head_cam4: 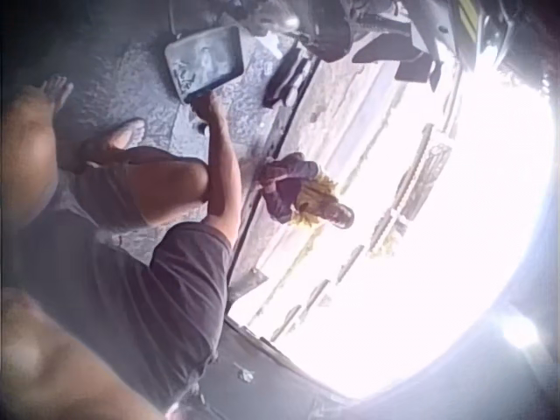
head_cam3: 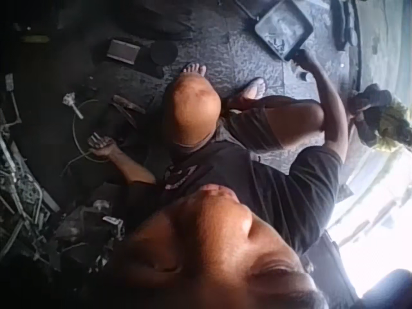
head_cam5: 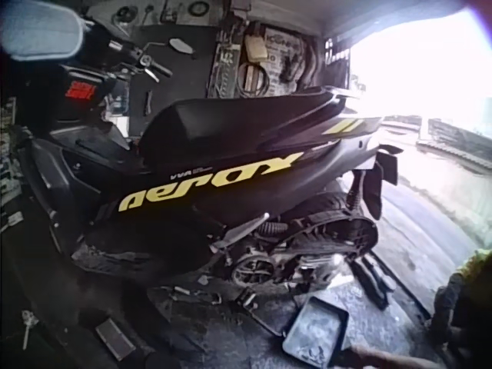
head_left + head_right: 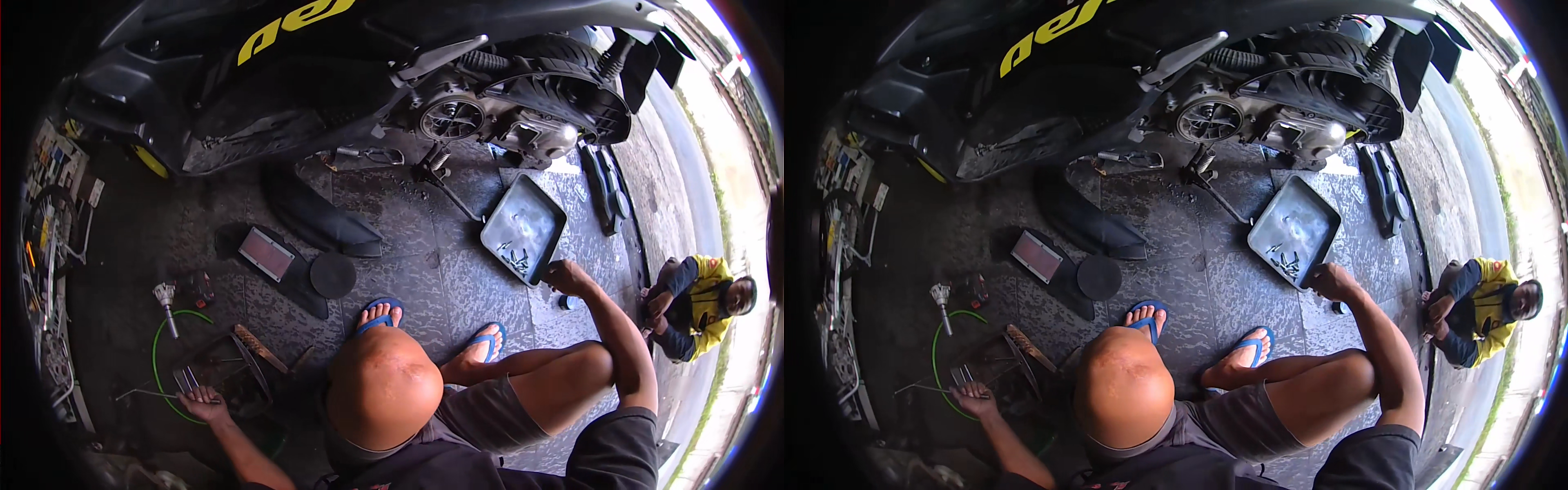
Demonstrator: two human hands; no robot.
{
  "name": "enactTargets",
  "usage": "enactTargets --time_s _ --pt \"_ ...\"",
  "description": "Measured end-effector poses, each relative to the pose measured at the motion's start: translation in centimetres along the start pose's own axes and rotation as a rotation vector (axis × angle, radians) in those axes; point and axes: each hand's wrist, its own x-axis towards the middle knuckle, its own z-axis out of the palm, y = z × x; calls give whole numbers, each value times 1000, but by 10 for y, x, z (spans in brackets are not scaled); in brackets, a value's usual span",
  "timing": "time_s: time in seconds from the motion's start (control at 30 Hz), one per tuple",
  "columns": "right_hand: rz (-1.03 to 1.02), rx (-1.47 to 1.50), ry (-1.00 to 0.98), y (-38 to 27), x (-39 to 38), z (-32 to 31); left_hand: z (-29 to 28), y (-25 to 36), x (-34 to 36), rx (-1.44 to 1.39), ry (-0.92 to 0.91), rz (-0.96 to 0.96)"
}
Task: The person reassembles a motorcycle transmission, using an impact driver to tighten nuts on the clutch and variator before fitting the outer engine case and securing it with bolts.
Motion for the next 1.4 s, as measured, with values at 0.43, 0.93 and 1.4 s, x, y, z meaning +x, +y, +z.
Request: enactTargets --time_s 0.43,0.93,1.4 --pt "-304 403 72 -66 -56 -27 193 -61 -69 1465 -488 881" --pt "-343 500 -343 -55 -11 -38 383 -376 -174 1094 -2062 715" --pt "-35 978 -401 60 39 -20 363 -503 -188 1280 -2212 29"
